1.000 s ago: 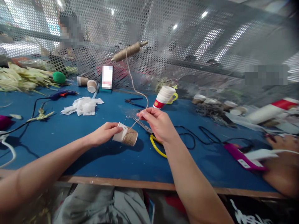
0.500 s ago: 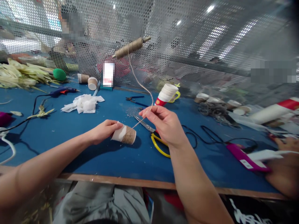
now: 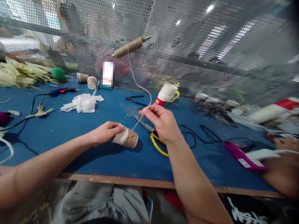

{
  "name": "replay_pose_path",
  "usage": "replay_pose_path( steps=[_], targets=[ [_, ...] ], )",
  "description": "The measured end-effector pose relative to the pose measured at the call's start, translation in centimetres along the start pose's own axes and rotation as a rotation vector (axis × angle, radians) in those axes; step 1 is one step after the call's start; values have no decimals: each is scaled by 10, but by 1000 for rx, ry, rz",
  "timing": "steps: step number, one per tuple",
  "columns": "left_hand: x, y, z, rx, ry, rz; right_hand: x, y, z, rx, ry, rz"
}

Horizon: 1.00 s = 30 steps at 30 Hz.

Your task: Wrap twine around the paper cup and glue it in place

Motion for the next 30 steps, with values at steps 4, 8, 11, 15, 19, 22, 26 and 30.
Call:
replay_pose_path(
  steps=[4, 8, 11, 15, 19, 22, 26, 30],
  targets=[
    [-1, 5, 5, -83, -104, -59, -3, -2, 8, -25, 14, 18],
    [-2, 8, 10, -110, -130, -106, -6, -3, 11, -41, 23, 14],
    [-4, 10, 12, -131, -109, -138, -8, -3, 12, -59, 44, 9],
    [-5, 12, 14, -165, -102, -163, -10, -3, 16, -91, 75, -9],
    [-5, 15, 16, -207, -115, -162, -11, -2, 21, -132, 53, -35],
    [-5, 17, 18, -237, -122, -165, -12, -2, 22, -137, 68, -47],
    [-5, 19, 20, -274, -140, -179, -13, -1, 20, -124, 115, -74],
    [-5, 21, 22, -332, -184, -193, -15, 1, 18, -125, 123, -107]
  ],
)
Point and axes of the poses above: each hand's wrist, its own y-axis away from the middle knuckle, its own x-axis out of the back of the hand, z = x × y, the point moved 3 cm from there along -y, towards the middle knuckle, and after that the axes turned 10 degrees about z, right-handed, at the moved point
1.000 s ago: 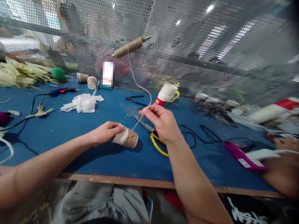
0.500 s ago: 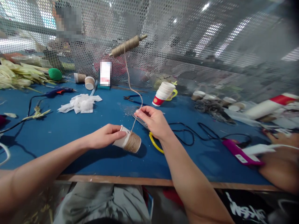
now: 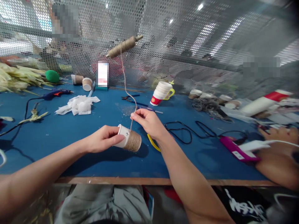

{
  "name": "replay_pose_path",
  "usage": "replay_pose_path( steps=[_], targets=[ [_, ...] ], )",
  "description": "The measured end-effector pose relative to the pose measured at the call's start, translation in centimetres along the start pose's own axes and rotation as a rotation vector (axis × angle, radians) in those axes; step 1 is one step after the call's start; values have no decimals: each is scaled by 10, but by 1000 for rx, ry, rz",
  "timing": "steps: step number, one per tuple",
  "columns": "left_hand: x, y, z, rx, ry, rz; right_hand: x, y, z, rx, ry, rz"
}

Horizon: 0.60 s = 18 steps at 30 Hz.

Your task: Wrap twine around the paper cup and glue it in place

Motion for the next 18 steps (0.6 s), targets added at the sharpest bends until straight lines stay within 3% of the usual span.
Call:
replay_pose_path(
  steps=[18],
  targets=[
    [1, 4, 8, -208, -228, -19, -5, 5, -2, -12, 60, -106]
  ],
)
Point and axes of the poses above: each hand's wrist, its own y-axis away from the middle knuckle, its own x-axis out of the back of the hand, z = x × y, the point moved 3 cm from there along -y, towards the middle knuckle, and after that the axes turned 10 degrees about z, right-handed, at the moved point
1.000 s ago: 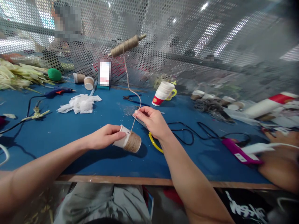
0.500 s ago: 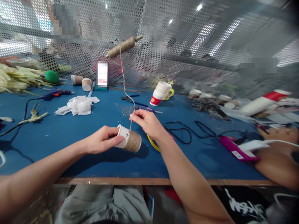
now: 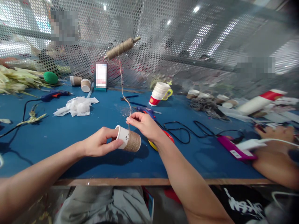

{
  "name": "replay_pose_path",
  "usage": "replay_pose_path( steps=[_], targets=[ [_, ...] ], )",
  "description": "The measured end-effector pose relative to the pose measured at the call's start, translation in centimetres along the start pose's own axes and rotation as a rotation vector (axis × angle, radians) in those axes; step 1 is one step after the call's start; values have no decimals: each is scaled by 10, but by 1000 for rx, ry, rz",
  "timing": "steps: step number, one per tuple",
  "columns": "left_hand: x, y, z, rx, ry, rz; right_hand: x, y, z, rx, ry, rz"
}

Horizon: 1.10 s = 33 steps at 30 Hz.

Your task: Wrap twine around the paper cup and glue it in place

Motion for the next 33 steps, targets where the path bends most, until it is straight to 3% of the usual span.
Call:
replay_pose_path(
  steps=[18, 21, 26, 29, 33],
  targets=[
    [0, 0, -1, -9, 25, 6, -13, -2, 12, -108, -82, -140],
    [0, 0, -9, 134, 209, 70, -14, -5, 17, -178, -168, -111],
    [0, -7, -29, 453, 748, 353, -2, -9, 20, -280, -347, 66],
    [2, -11, -37, 552, 923, 469, 1, -5, 14, -240, -353, 3],
    [3, -13, -41, 561, 994, 507, -5, 1, 9, -211, -282, -154]
  ],
)
Point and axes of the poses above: each hand's wrist, its own y-axis away from the middle knuckle, its own x-axis out of the back of the hand, z = x × y, the point moved 3 cm from there along -y, towards the middle knuckle, and after that the axes turned 10 degrees about z, right-handed, at the moved point
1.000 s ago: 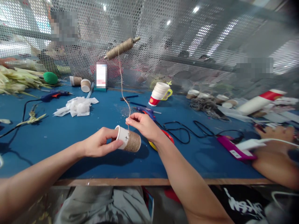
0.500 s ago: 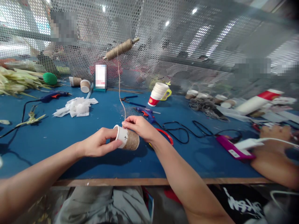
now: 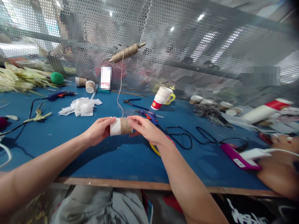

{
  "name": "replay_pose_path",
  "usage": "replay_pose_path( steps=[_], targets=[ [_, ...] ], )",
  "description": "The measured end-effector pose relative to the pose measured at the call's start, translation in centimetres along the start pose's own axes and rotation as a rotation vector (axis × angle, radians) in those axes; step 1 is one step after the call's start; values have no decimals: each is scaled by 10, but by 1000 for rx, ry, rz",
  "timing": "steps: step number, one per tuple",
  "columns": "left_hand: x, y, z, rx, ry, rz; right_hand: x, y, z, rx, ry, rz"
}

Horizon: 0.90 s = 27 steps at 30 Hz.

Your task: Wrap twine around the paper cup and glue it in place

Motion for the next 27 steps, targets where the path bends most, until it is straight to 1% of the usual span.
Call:
replay_pose_path(
  steps=[2, 4, 6, 8, 11, 13, 15, 17, 19, 21, 23, 25, 27],
  targets=[
    [1, 0, 0, -16, -8, -19, -3, 1, 0, -4, 11, -46],
    [1, 0, 1, -55, -43, -54, -4, 0, 0, 14, 9, -56],
    [0, 1, 4, -110, -76, -102, -2, -2, 0, 60, 22, -26],
    [-1, 2, 6, -140, -71, -142, 1, -3, -2, 137, 59, 9],
    [0, 1, 7, -87, -2, -139, 1, -2, -3, 254, 110, 12],
    [1, -1, 5, -56, 27, -114, -1, -1, -3, 299, 133, -10],
    [3, -2, 4, -71, 21, -86, -2, 1, -3, 302, 137, -22],
    [4, -3, 2, -111, -29, -85, -3, 1, -3, 253, 128, -28],
    [4, -2, 1, -152, -106, -112, -4, 0, 0, 169, 109, -74],
    [4, -1, 1, -181, -170, -147, -6, -1, 3, 122, 103, -113],
    [4, -1, 1, -190, -197, -159, -7, -2, 5, 148, 112, -96],
    [4, -2, 1, -164, -183, -146, -8, -2, 6, 203, 139, -56],
    [5, -4, 0, -127, -161, -119, -10, -2, 8, 236, 161, -56]
  ],
)
Point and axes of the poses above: each hand's wrist, its own y-axis away from the middle knuckle, its own x-axis out of the back of the hand, z = x × y, the point moved 3 cm from there along -y, towards the middle knuckle, and after that the axes turned 10 degrees about z, right-handed, at the moved point
